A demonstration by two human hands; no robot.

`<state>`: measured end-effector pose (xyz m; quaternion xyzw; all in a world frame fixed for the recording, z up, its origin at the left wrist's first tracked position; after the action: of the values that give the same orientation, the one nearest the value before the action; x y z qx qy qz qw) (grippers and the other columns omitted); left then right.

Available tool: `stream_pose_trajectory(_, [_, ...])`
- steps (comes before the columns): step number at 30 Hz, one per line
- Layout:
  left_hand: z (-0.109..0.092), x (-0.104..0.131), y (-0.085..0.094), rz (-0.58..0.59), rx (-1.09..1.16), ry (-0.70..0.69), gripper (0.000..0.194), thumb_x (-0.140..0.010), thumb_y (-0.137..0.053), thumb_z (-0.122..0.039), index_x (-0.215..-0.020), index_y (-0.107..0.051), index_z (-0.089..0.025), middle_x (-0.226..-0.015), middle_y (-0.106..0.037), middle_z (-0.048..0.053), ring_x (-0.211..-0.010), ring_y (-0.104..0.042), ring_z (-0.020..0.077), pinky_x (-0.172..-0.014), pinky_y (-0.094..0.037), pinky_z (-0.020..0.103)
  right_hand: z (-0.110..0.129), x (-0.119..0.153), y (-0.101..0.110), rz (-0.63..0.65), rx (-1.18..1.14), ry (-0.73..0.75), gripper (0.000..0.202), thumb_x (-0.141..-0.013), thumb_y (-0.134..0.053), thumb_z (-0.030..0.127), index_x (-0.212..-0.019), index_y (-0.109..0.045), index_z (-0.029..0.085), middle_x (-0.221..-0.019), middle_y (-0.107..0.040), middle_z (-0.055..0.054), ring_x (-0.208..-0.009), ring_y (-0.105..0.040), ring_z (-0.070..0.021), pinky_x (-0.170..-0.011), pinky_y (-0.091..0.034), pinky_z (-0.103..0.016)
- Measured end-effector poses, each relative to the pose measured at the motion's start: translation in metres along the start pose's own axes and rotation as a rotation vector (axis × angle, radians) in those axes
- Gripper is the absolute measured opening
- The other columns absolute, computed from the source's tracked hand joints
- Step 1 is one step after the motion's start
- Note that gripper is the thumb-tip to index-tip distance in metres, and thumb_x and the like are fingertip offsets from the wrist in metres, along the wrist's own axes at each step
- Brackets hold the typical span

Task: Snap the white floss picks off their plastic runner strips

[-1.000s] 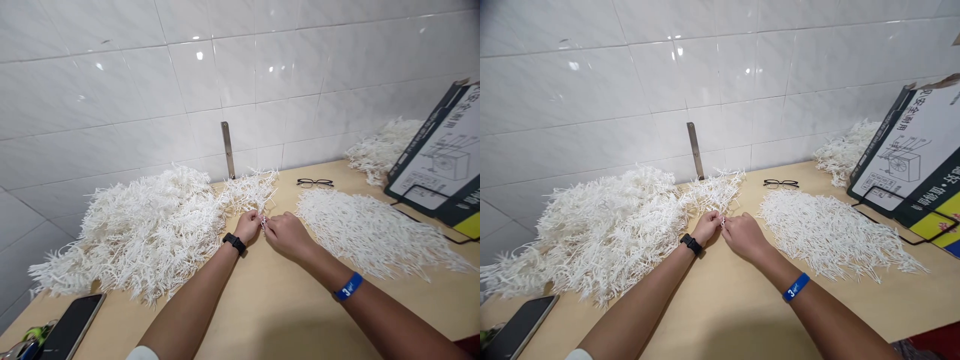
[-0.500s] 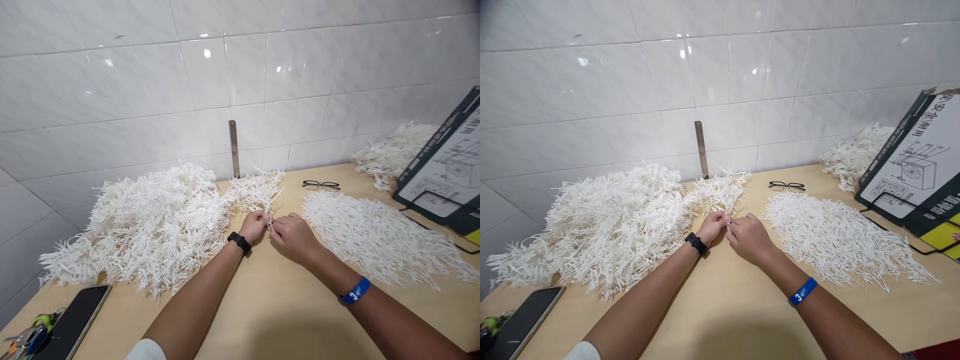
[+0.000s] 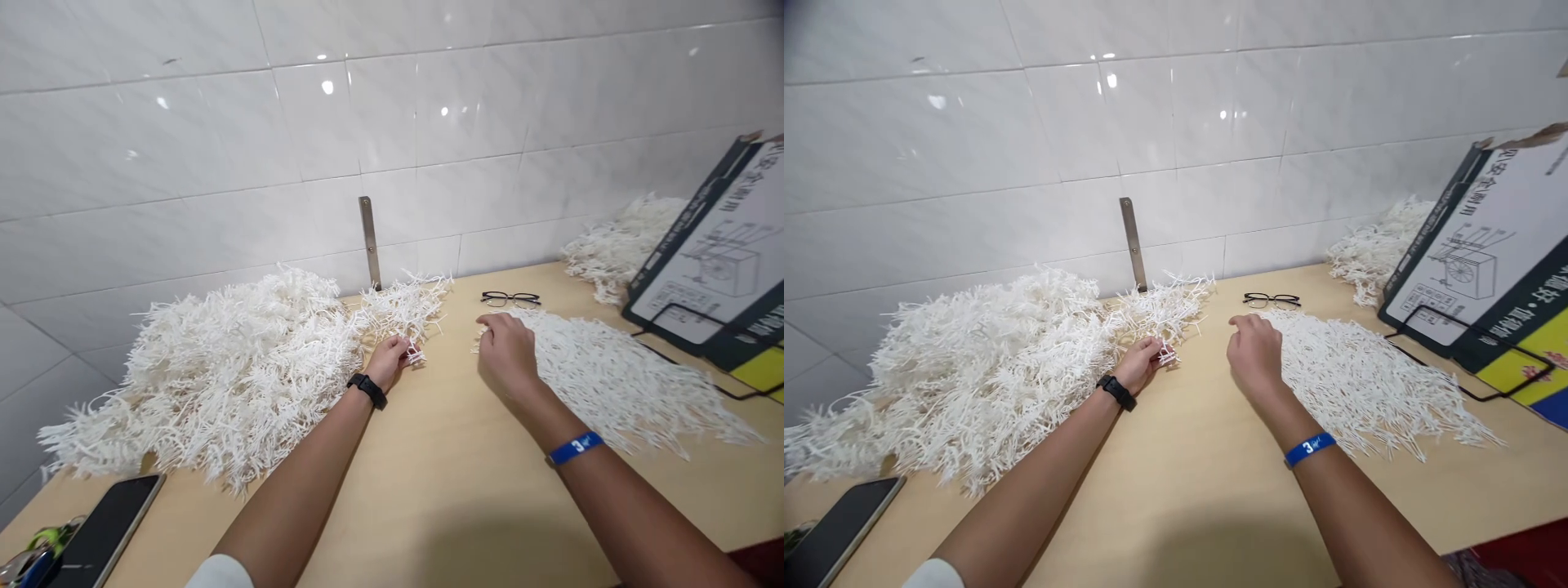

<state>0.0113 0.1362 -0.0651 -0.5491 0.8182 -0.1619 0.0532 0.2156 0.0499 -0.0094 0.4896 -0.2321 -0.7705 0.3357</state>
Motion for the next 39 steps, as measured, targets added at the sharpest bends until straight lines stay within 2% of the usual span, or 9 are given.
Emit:
stream_pose_trajectory(2, [-0.001,0.001,-0.001,0.006,-0.013,-0.001,0.028,-0.077,-0.071,-0.031,-0.069,-0.05,-0.015,-0.074,-0.064,0.003,-0.071,-0.063,0.0112,-0.075,-0.05,0.026,-0.006,-0.002,0.0,-0.016,0.013,-0.033,0.037,-0.08,-0.041,0.005,-0.105,-0.064,0.016,-0.111,-0.065,-0.013,-0.108,-0.053,-0.0284,-0.091,-0.033,-0.04])
stream_pose_trajectory(4, [-0.001,0.003,-0.004,0.018,-0.03,-0.001,0.031,-0.075,-0.073,-0.033,-0.067,-0.049,-0.015,-0.073,-0.064,0.003,-0.069,-0.062,0.0114,-0.074,-0.049,0.026,0.002,0.002,-0.002,0.038,-0.083,-0.005,0.034,-0.082,-0.041,0.007,-0.105,-0.064,0.016,-0.111,-0.065,-0.011,-0.107,-0.055,-0.0256,-0.091,-0.034,-0.038])
stream_pose_trajectory(7, [-0.003,0.006,-0.008,0.067,-0.125,-0.067,0.035,-0.074,-0.073,-0.038,-0.066,-0.048,-0.016,-0.066,-0.059,0.0,-0.064,-0.057,0.0104,-0.068,-0.045,0.025,0.03,0.015,-0.012,0.241,-0.218,0.099,0.021,-0.092,-0.046,0.027,-0.092,-0.065,0.019,-0.098,-0.068,-0.007,-0.091,-0.059,-0.0209,-0.082,-0.038,-0.032])
stream_pose_trajectory(10, [-0.004,0.008,-0.012,0.113,-0.329,-0.2,0.039,-0.076,-0.069,-0.045,-0.063,-0.047,-0.016,-0.058,-0.049,-0.004,-0.057,-0.045,0.0084,-0.06,-0.037,0.023,0.052,0.027,-0.024,0.408,-0.174,0.186,0.028,-0.087,-0.058,0.045,-0.079,-0.064,0.019,-0.084,-0.068,-0.004,-0.078,-0.058,-0.0186,-0.073,-0.036,-0.029])
stream_pose_trajectory(12, [-0.005,0.008,-0.013,0.117,-0.418,-0.244,0.04,-0.076,-0.067,-0.048,-0.061,-0.046,-0.017,-0.057,-0.045,-0.005,-0.056,-0.04,0.0085,-0.058,-0.033,0.023,0.057,0.03,-0.029,0.447,-0.113,0.219,0.027,-0.087,-0.059,0.043,-0.078,-0.064,0.018,-0.08,-0.068,-0.004,-0.072,-0.058,-0.0172,-0.067,-0.033,-0.027])
stream_pose_trajectory(17, [-0.004,0.007,-0.012,0.116,-0.48,-0.256,0.039,-0.076,-0.063,-0.048,-0.06,-0.045,-0.018,-0.056,-0.043,-0.004,-0.056,-0.037,0.0098,-0.058,-0.03,0.024,0.056,0.033,-0.033,0.494,-0.084,0.286,0.029,-0.095,-0.045,0.028,-0.079,-0.067,0.018,-0.077,-0.07,-0.004,-0.067,-0.058,-0.0149,-0.06,-0.028,-0.026])
stream_pose_trajectory(24, [-0.002,0.005,-0.009,0.068,-0.462,-0.245,0.037,-0.075,-0.063,-0.045,-0.059,-0.044,-0.018,-0.057,-0.047,-0.004,-0.058,-0.041,0.0104,-0.059,-0.032,0.024,0.066,0.035,-0.028,0.392,-0.055,0.378,0.034,-0.092,-0.046,0.022,-0.064,-0.065,0.017,-0.067,-0.067,-0.003,-0.06,-0.055,-0.014,-0.062,-0.028,-0.028])
stream_pose_trajectory(28, [0.0,0.004,-0.009,0.06,-0.429,-0.223,0.036,-0.074,-0.064,-0.045,-0.06,-0.045,-0.018,-0.059,-0.049,-0.002,-0.06,-0.046,0.0116,-0.06,-0.035,0.024,0.071,0.037,-0.027,0.342,-0.03,0.434,0.031,-0.09,-0.047,0.02,-0.064,-0.065,0.017,-0.065,-0.066,-0.004,-0.061,-0.054,-0.0143,-0.067,-0.029,-0.029])
stream_pose_trajectory(39, [0.002,0.006,-0.012,0.036,-0.394,-0.202,0.031,-0.075,-0.061,-0.035,-0.057,-0.044,-0.018,-0.057,-0.052,-0.002,-0.059,-0.048,0.0115,-0.061,-0.037,0.024,0.071,0.042,-0.028,0.294,-0.058,0.44,0.033,-0.089,-0.046,0.019,-0.058,-0.058,0.017,-0.06,-0.062,-0.002,-0.058,-0.05,-0.0135,-0.066,-0.029,-0.029])
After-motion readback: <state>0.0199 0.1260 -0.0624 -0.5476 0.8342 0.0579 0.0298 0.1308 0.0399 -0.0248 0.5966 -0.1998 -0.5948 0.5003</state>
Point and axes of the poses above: each hand's wrist, its own x-axis away from the middle knuckle, its own y-axis out of the back of the hand, z = x × y, the point moved 3 cm from there along -x, towards the middle knuckle
